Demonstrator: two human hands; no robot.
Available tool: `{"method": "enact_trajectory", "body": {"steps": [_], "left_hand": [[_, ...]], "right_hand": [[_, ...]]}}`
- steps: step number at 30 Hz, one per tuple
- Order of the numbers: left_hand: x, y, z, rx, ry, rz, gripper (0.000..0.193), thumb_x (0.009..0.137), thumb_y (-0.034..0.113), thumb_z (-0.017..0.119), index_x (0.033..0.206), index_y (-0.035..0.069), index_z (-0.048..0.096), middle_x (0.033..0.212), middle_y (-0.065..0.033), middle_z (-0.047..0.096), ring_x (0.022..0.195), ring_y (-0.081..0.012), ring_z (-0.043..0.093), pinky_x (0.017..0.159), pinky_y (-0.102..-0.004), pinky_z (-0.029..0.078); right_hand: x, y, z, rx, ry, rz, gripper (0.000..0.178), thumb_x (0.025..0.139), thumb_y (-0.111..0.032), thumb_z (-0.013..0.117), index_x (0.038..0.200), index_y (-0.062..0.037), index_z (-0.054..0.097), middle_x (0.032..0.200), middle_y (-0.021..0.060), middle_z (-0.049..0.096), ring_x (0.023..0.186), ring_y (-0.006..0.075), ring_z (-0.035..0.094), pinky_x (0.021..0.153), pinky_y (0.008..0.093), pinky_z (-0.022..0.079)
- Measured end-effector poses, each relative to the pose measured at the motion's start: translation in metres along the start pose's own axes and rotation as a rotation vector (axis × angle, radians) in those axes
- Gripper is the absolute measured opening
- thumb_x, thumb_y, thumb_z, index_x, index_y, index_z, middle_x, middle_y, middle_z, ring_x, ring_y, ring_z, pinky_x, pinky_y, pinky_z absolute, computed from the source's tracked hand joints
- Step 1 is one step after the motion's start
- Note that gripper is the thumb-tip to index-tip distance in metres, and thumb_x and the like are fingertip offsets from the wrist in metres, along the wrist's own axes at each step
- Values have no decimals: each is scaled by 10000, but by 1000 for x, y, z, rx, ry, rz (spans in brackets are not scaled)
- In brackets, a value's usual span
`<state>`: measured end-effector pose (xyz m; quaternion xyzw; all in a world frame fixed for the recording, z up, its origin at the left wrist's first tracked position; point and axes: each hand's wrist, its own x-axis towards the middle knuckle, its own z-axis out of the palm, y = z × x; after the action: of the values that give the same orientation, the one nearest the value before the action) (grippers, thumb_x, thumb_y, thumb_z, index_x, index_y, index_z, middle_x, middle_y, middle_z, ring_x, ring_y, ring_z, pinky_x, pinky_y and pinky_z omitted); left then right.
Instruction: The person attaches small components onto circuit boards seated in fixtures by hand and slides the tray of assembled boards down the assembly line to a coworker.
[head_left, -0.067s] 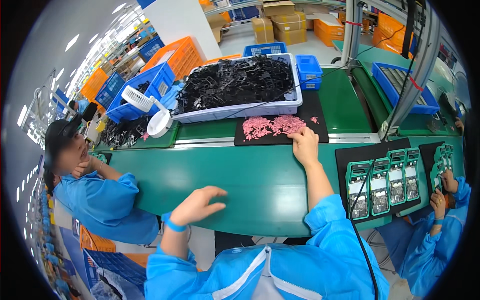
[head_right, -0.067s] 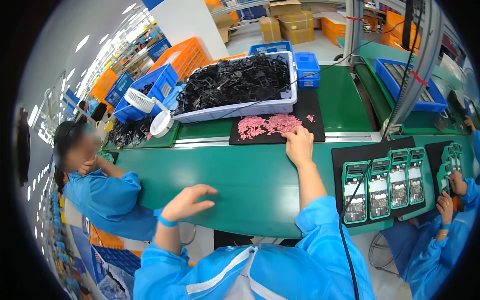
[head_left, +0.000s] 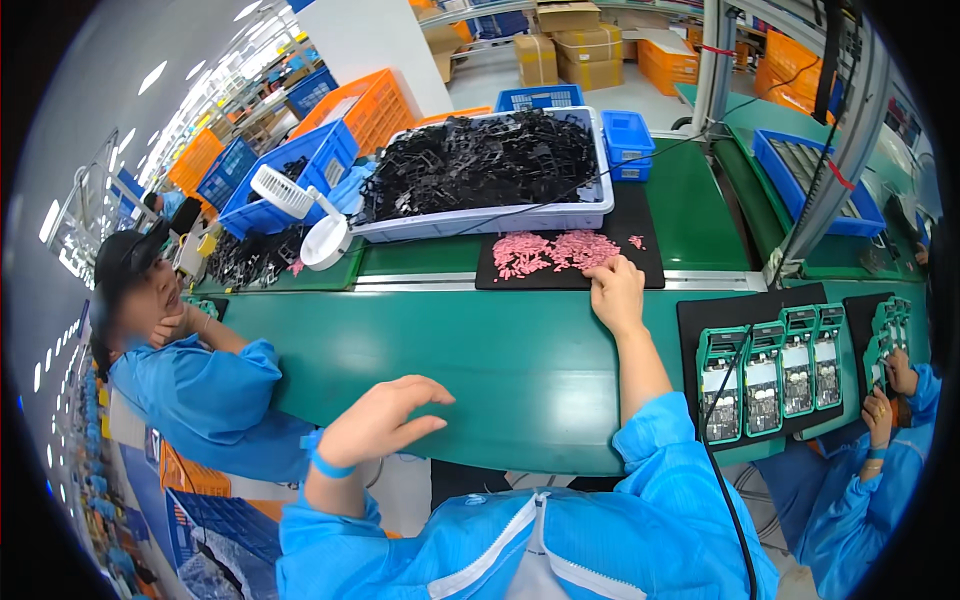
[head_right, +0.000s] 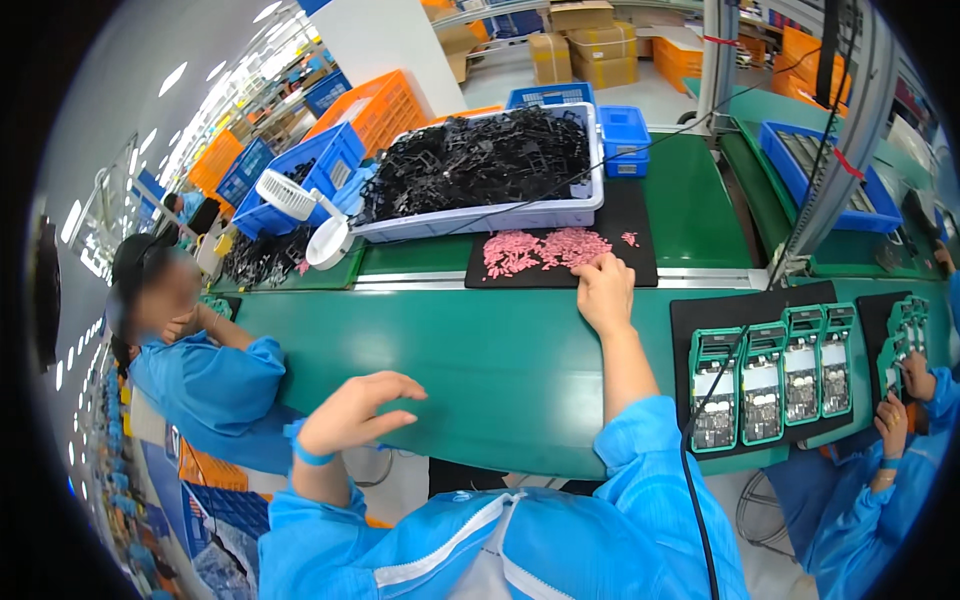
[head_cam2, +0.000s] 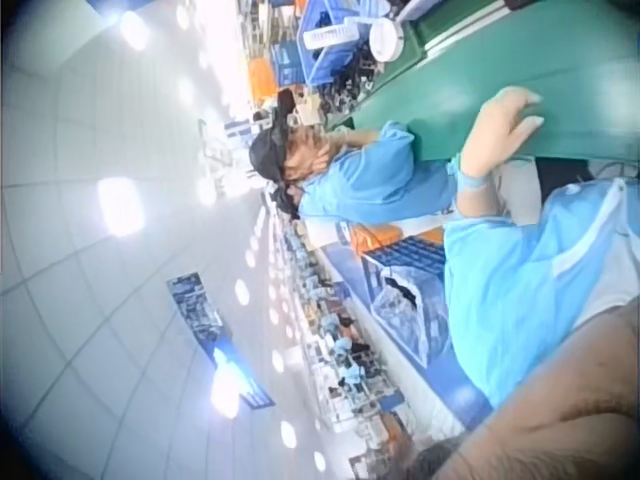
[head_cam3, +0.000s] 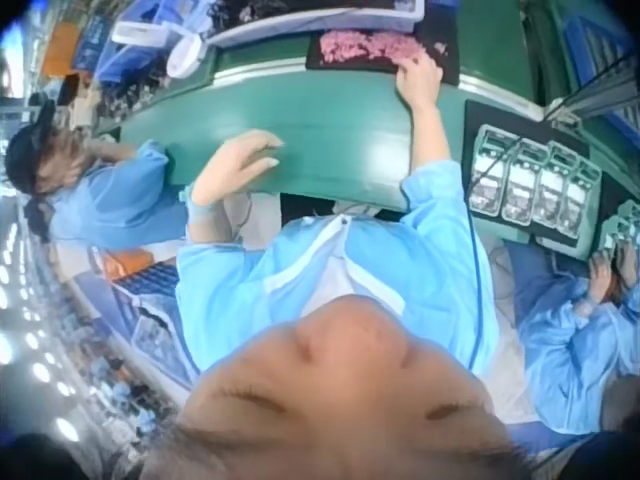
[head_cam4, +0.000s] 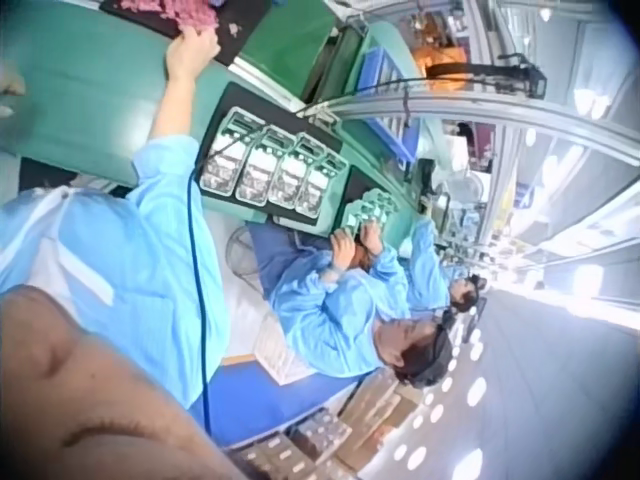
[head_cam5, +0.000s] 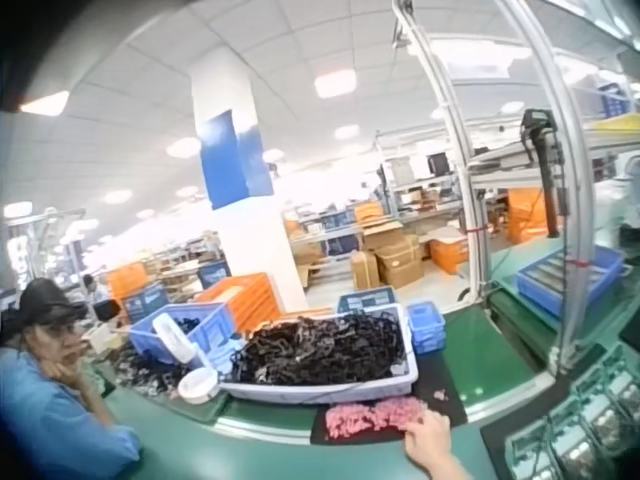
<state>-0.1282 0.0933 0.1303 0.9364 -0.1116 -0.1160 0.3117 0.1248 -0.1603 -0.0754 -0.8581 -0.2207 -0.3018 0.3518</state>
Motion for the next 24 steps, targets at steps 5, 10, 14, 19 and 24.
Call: {"method": "enact_trajectory", "body": {"steps": [5, 10, 14, 19, 24], "left_hand": [[9, 76, -37, -331, 7, 597, 177, 844, 52, 664, 1004, -23, 655, 1024, -154, 636, 917, -300, 622, 799, -374, 506], [60, 151, 19, -1189, -151, 1014, 172, 832, 52, 605, 995, 29, 654, 1029, -115, 581, 997, -255, 552, 882, -354, 434], [71, 196, 38, -1513, -409, 1175, 363, 905, 76, 536, 1242, -56, 559, 1284, -130, 557, 1168, -262, 493, 1076, -465, 292], [84, 209, 43, -1588, -324, 1386, 320, 868, 3, 503, 1160, -50, 620, 1163, -153, 574, 1112, -249, 510, 998, -362, 382], [89, 214, 49, -1622, -378, 1407, 275, 903, 41, 505, 1127, -46, 640, 1082, -154, 572, 1038, -249, 524, 939, -357, 411]], "right_hand": [[6, -5, 2, -14, 34, -81, 85, 692, -84, 673, 741, -151, 690, 770, 56, 565, 801, 264, 574, 684, 415, 428], [-4, 3, 5, 44, 17, -124, 77, 693, -78, 689, 764, -106, 682, 772, 99, 555, 751, 309, 574, 644, 427, 449], [-7, 5, -1, 42, -65, -52, 87, 721, -72, 678, 801, -103, 677, 842, 67, 541, 863, 268, 553, 739, 391, 396], [-1, 0, 2, 53, -49, -47, 95, 718, -73, 684, 807, -104, 680, 850, 59, 542, 870, 259, 553, 751, 386, 394], [-1, 0, 2, 42, -31, -36, 101, 712, -74, 694, 806, -110, 683, 866, 59, 549, 891, 256, 552, 767, 385, 396]]}}
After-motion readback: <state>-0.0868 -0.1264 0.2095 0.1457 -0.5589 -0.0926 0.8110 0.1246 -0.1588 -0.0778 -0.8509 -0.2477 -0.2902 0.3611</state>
